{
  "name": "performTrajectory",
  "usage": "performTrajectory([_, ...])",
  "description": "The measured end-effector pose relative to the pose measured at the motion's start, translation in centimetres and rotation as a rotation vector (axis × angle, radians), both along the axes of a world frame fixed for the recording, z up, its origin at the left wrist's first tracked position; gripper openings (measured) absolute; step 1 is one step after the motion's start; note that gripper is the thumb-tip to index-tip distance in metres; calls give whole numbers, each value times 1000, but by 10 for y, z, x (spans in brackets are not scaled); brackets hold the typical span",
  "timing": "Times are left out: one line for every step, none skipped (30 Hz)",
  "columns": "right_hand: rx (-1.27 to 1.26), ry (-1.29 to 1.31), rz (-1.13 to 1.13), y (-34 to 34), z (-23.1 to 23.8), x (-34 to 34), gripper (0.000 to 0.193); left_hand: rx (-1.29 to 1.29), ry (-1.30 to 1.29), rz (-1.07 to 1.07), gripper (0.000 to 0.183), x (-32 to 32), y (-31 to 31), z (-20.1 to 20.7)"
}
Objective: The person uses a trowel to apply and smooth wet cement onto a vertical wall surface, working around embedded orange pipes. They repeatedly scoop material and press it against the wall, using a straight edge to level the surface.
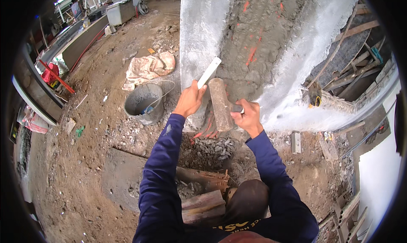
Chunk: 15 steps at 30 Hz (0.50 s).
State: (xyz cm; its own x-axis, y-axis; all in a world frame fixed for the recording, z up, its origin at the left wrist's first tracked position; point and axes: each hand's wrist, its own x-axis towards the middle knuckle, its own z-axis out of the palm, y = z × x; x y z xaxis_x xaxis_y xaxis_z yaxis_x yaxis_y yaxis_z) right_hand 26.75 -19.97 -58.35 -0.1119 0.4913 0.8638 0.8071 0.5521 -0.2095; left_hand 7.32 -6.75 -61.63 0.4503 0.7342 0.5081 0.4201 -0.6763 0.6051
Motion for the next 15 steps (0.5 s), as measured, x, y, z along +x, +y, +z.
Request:
performTrajectory([-14, -26, -4, 3, -8, 7, 53, 25, 21, -8, 35, 0, -1, -5])
performTrajectory([-29, 18, -16, 0, -14, 9, 54, 49, 41, -17, 34, 0, -3, -9])
performTrajectory([-37, 65, -25, -5, -19, 8, 55, 51, 60, 3, 33, -1, -6, -14])
performTrajectory([-46, 111, -34, -9, -24, 7, 55, 52, 79, 22, 32, -3, -11, -19])
performTrajectory([-54, 118, -58, -12, -31, 11, 56, 54, 98, 42, 32, -4, -11, -22])
performTrajectory([-66, 125, -80, -15, -38, 15, 56, 56, 108, 62, 32, -6, -9, -25])
performTrajectory([-78, 132, -101, -17, -43, 19, 57, 58, 118, 82, 32, -10, -6, -27])
performTrajectory([-86, 148, -93, -18, -48, 21, 57, 60, 127, 102, 32, -12, -3, -29])
performTrajectory([-103, 164, -86, -22, -47, 19, 57, 76, 117, 94, 32, -12, -2, -28])
performTrajectory([-120, 181, -78, -25, -47, 18, 57, 68, 118, 93, 32, -11, -1, -28])
performTrajectory([-126, 178, -66, -26, -49, 17, 57, 60, 117, 92, 32, -9, -1, -27])
performTrajectory([-127, 172, -56, -26, -50, 17, 57, 56, 113, 88, 32, -7, -2, -24])
performTrajectory([-128, 166, -47, -27, -50, 16, 57, 56, 109, 98, 32, -6, -3, -24])
performTrajectory([-116, 155, -45, -27, -49, 16, 57, 56, 106, 107, 32, -4, -4, -24])
performTrajectory([-102, 143, -40, -26, -48, 16, 58, 57, 102, 118, 32, -4, -4, -24])
